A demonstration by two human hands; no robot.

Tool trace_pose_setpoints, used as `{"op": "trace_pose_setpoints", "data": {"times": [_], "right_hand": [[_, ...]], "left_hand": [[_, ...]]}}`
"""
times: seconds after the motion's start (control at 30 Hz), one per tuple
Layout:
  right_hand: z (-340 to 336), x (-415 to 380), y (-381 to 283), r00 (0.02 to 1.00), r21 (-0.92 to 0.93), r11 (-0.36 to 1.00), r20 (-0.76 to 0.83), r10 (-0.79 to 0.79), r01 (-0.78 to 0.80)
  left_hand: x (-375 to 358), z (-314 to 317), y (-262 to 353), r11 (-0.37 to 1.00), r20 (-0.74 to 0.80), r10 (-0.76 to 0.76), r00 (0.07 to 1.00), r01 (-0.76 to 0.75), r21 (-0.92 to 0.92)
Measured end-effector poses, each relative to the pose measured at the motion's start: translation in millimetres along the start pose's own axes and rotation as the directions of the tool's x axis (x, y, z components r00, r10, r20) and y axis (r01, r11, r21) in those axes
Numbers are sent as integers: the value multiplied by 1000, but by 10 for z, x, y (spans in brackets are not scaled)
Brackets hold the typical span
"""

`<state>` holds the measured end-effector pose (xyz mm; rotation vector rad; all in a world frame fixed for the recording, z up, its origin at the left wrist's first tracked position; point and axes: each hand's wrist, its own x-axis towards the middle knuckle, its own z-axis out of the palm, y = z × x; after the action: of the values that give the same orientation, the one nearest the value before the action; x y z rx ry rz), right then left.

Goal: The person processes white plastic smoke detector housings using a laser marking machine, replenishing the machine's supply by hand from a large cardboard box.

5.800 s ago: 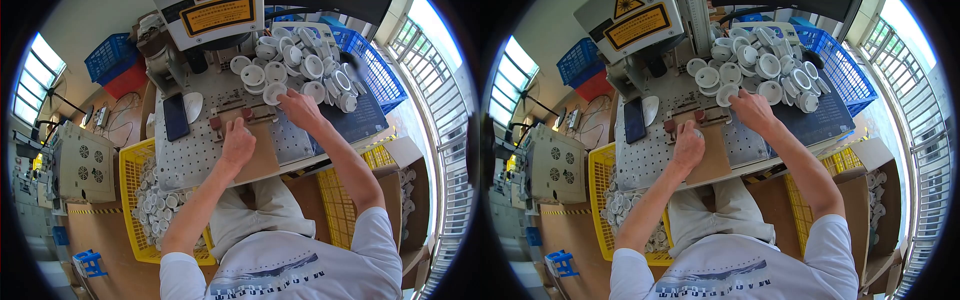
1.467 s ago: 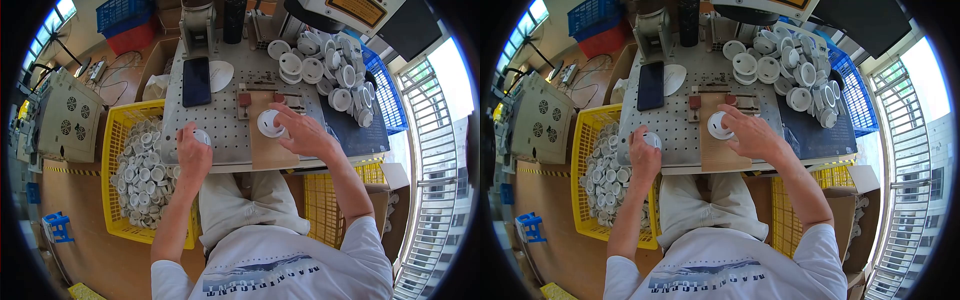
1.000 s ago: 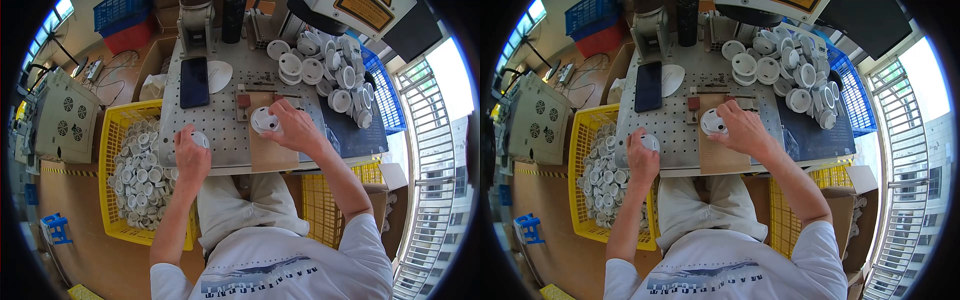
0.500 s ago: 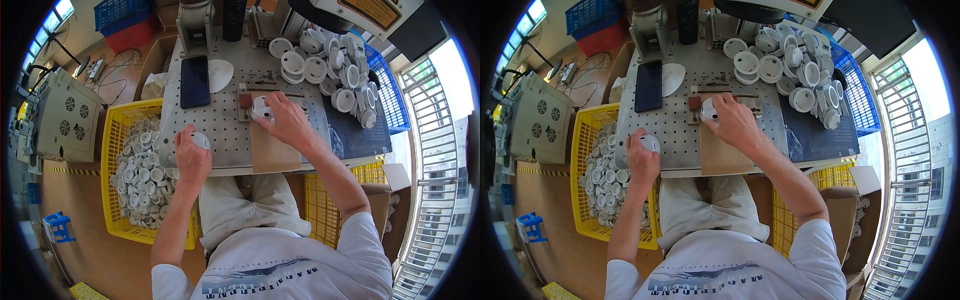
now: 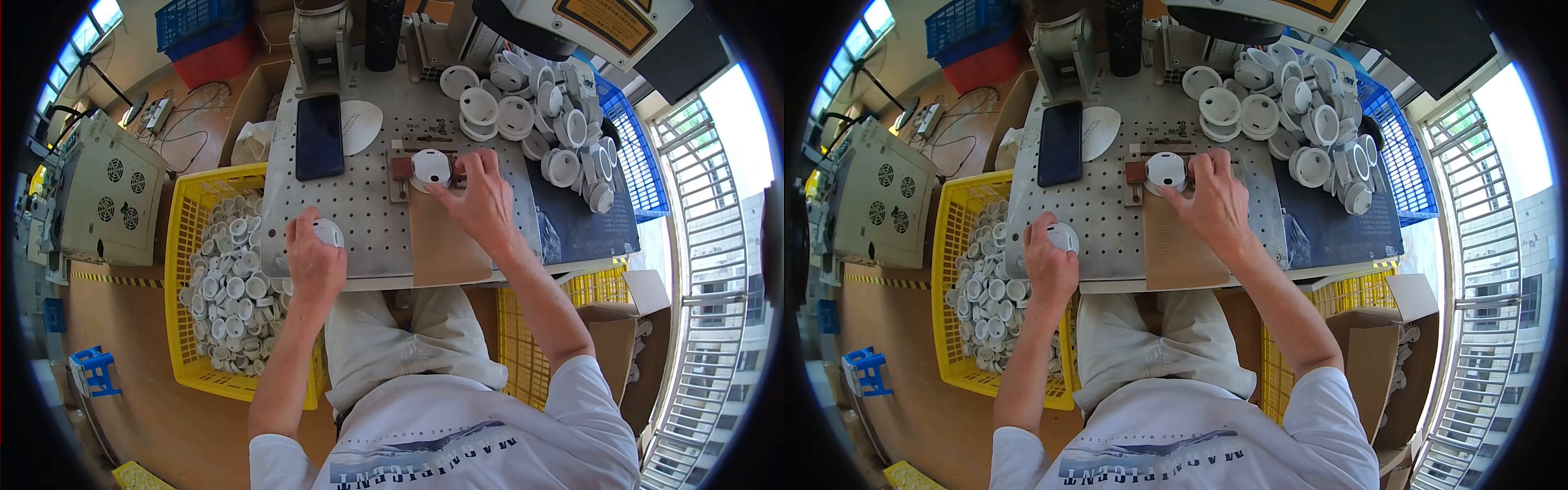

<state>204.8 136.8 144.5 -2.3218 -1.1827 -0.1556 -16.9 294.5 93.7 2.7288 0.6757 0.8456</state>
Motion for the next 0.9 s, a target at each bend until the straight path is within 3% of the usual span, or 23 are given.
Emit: {"op": "trace_pose_setpoints", "data": {"times": [0.03, 0.17, 0.47, 0.53, 0.6, 0.67, 0.73, 0.8, 0.9], "right_hand": [[8, -29, 21, 996, 7, 997, -42, 73, -73], [121, -68, 39, 989, -7, 994, -98, 112, -113], [192, -97, 94, 980, 74, 992, -163, 117, -107], [196, -97, 110, 981, 95, 990, -151, 120, -106], [185, -96, 114, 981, 116, 987, -143, 128, -112], [171, -100, 123, 981, 143, 982, -136, 142, -122], [166, -104, 133, 984, 145, 982, -115, 135, -117], [170, -104, 143, 984, 153, 981, -112, 139, -121], [136, -120, 153, 984, 176, 977, -112, 139, -118]], "left_hand": [[-8, 15, 0, 1000, 9, -5, 1000, 5, -5], [11, -17, 22, 999, 28, 33, 999, -33, 10], [6, -57, 29, 998, -31, 39, 999, -41, -57], [-4, -149, 10, 981, -46, -69, 997, 59, -183], [-84, -258, -227, 968, -96, -177, 980, 155, -195], [-144, -481, -563, 957, -173, -279, 945, 259, -129], [-277, -740, -1402, 892, -215, -451, 866, 446, -73], [-270, -874, -1712, 879, -313, -327, 892, 408, 246], [2, -926, -1765, 872, -317, -254, 914, 358, 334]]}}
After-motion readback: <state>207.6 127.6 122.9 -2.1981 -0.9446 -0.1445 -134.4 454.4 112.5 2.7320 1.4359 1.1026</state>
